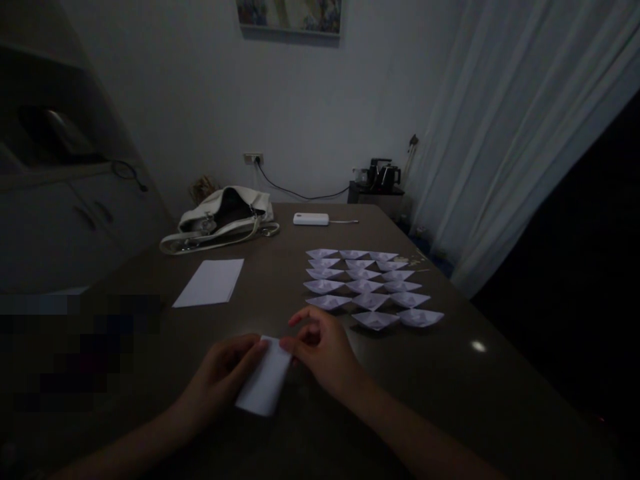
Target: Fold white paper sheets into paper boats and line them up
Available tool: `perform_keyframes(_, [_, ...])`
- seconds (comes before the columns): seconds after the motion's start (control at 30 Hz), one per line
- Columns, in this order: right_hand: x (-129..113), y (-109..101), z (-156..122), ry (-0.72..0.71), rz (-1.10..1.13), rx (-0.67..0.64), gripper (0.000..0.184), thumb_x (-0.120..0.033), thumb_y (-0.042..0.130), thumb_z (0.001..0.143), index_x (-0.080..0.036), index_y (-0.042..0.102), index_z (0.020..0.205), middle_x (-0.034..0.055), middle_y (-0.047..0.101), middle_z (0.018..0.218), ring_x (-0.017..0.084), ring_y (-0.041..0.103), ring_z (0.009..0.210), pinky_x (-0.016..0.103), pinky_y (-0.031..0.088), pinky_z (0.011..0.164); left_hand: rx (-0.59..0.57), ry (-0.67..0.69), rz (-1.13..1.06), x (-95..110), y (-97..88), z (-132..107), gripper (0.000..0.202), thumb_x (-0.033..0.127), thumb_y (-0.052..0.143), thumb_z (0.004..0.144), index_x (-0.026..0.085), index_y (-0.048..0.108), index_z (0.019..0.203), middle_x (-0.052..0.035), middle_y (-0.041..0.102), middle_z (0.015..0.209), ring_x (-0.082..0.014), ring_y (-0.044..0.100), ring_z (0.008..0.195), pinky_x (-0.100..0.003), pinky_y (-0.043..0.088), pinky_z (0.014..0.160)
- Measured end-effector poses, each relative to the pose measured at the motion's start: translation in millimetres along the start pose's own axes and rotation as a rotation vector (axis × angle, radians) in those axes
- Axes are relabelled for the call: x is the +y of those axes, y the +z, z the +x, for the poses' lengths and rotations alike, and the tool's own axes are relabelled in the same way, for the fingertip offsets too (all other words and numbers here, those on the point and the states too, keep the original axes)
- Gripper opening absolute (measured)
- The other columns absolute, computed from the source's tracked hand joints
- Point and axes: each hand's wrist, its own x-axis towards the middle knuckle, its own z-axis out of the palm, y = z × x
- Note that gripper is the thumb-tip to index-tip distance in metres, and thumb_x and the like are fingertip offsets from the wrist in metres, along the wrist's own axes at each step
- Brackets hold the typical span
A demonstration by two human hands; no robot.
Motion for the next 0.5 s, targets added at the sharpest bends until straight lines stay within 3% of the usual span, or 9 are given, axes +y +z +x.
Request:
perform_keyframes(0.17, [6.2, -0.8, 2.5, 0.111, -0.003, -0.1, 0.041, -0.054, 0.069, 0.07, -0.014, 0.06, 0.069, -0.0015, 0.058, 0.055, 0.009, 0.052, 0.046, 0.02, 0.04, 0.045, 0.079, 0.026, 0.003, 1.6, -3.4, 0.9, 0.04, 0.047, 0.049, 0.086, 0.013, 0.061, 0.07, 0.0006, 0.05, 0.059, -0.0124, 0.045, 0.054, -0.019, 0.032, 0.045])
perform_keyframes(0.37, [5.7, 2.0, 1.1, -0.003, -0.072, -0.045, 0.038, -0.05, 0.065, 0.076, -0.015, 0.057, 0.063, -0.0034, 0.053, 0.051, 0.007, 0.047, 0.045, 0.019, 0.034, 0.044, 0.105, 0.045, 0.029, 2.8, -3.2, -0.4, 0.041, 0.048, 0.05, 0.086, 0.013, 0.06, 0.067, 0.0007, 0.049, 0.057, -0.012, 0.043, 0.052, -0.019, 0.032, 0.044])
perform_keyframes(0.5, [10.4, 4.5, -0.4, 0.04, -0.01, -0.087, 0.04, -0.053, 0.065, 0.075, -0.015, 0.059, 0.066, -0.0028, 0.054, 0.055, 0.007, 0.048, 0.046, 0.019, 0.036, 0.045, 0.148, 0.037, 0.014, 0.7, -2.5, -2.5, 0.04, 0.048, 0.05, 0.086, 0.013, 0.061, 0.07, -0.0012, 0.054, 0.059, -0.0131, 0.048, 0.053, -0.019, 0.034, 0.044])
